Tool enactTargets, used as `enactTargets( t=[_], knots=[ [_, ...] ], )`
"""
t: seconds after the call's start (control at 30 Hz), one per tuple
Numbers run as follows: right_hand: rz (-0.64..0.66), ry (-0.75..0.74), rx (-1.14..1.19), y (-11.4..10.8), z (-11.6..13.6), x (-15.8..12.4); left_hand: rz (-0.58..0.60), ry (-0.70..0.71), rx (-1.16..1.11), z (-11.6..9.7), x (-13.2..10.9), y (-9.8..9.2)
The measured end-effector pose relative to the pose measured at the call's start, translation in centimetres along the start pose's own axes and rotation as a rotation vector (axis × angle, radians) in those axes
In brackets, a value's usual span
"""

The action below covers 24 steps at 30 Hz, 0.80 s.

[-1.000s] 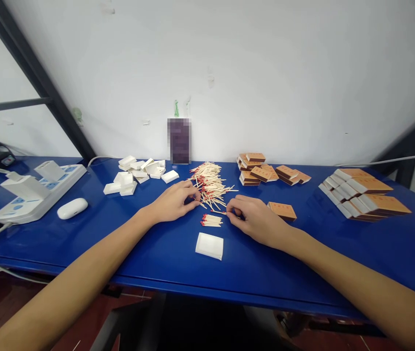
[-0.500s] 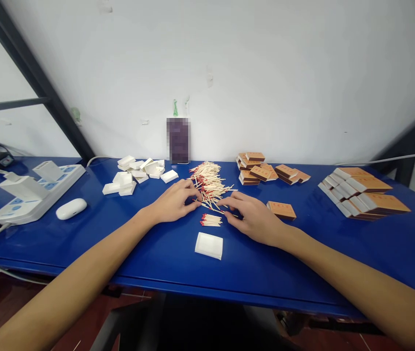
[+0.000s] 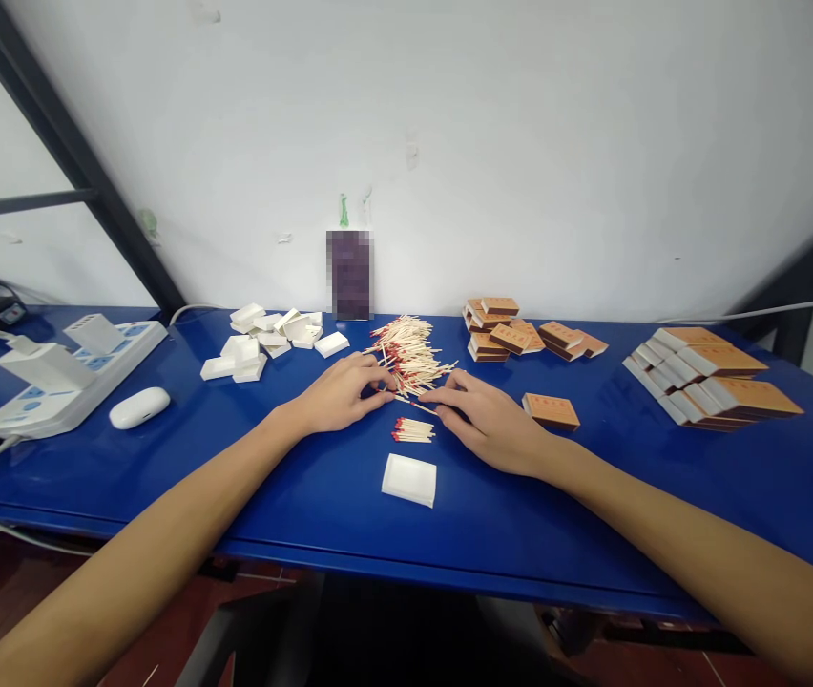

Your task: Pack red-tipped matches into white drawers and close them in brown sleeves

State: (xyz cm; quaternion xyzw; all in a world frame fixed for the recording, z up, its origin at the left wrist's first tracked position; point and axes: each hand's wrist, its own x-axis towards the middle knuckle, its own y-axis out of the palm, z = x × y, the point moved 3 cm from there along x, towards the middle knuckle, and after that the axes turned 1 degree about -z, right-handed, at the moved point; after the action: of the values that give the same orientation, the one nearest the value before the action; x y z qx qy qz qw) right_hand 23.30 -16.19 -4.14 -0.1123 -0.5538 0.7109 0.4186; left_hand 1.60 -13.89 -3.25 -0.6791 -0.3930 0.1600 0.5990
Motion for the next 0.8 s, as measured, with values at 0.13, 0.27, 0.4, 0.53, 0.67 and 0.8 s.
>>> enactTargets(
  t=[0.13, 0.27, 0.4, 0.53, 0.67, 0.8],
  knots=[
    [-0.007, 0.037, -0.035, -0.05, -0.24, -0.04, -0.001, -0.006, 0.007, 0.14, 0.03, -0.06],
    [0.002, 0.043, -0.056, 0.13, -0.48, 0.0, -0.003, -0.018, 0.011, 0.34, 0.0, -0.11],
    [0.007, 0.058, -0.055, 0.18, -0.56, 0.05, -0.02, -0.01, -0.015, 0.41, -0.1, -0.25],
    [0.01, 0.075, -0.048, 0.08, -0.59, -0.01, -0.039, -0.007, -0.02, 0.55, -0.05, -0.25],
    [0.016, 0.08, -0.042, 0.11, -0.68, 0.04, -0.077, -0.017, -0.017, 0.74, 0.06, -0.26],
    [0.019, 0.076, -0.052, 0.15, -0.69, 0.18, -0.096, -0.024, 0.005, 0.79, 0.03, -0.39]
  ],
)
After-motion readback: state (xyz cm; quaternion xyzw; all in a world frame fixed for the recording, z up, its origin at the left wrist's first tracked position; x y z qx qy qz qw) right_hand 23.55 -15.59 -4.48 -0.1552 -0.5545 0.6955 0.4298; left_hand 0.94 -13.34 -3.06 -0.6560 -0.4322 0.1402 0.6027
